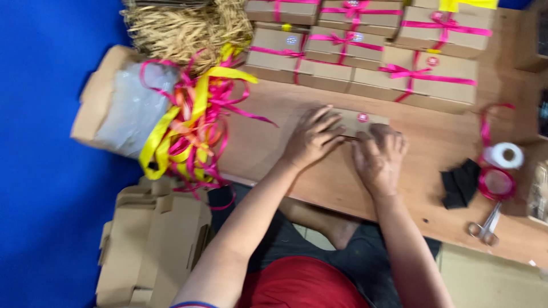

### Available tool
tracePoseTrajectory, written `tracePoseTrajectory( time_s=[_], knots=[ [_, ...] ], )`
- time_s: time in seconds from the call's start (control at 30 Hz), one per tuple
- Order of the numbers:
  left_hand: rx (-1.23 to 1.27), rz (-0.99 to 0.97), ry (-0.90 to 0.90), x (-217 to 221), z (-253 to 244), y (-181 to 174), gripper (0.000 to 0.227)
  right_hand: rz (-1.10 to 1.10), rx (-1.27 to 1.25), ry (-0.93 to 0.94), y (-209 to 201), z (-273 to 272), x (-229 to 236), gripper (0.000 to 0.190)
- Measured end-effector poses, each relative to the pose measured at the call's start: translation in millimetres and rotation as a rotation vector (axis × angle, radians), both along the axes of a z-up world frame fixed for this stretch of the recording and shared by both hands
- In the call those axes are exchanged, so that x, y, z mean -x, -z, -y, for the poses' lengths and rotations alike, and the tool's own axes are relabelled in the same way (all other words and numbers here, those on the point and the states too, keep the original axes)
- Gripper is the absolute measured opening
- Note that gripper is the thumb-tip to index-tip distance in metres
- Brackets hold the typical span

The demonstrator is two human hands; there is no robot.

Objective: The person ties a yellow ribbon around a small cardboard box, creating a bow on top. They then place the finished box with other similarly wrapped boxes on the table.

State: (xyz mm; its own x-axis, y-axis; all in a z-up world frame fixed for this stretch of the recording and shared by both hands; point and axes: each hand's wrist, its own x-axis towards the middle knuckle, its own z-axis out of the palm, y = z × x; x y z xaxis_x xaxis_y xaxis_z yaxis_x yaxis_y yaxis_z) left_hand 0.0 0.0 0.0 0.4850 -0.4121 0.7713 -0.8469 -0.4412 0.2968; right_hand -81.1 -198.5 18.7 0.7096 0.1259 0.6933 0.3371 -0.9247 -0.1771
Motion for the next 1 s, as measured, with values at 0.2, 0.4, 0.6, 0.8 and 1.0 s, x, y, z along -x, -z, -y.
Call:
tracePoseTrajectory(
  time_s=[0.2,0.4,0.6,0.8,1.0],
  knots=[
    [0.033,0.015,-0.053,7,2,-10,0.012,0.054,0.020,-0.066,1,-2,-3,0.008],
    [0.120,-0.127,-0.074,11,-11,-13,0.024,0.115,0.048,-0.096,15,4,-10,0.019],
    [-0.148,-0.398,-0.466,17,-89,-16,0.038,0.069,0.041,-0.053,-2,-6,-1,0.017],
    [-0.380,-0.199,-0.884,-3,-172,24,0.090,0.092,0.055,-0.035,1,-4,-1,0.015],
    [-0.389,-0.196,-0.843,-12,-184,-7,0.021,0.101,0.061,-0.026,-2,-6,2,0.014]
  ],
)
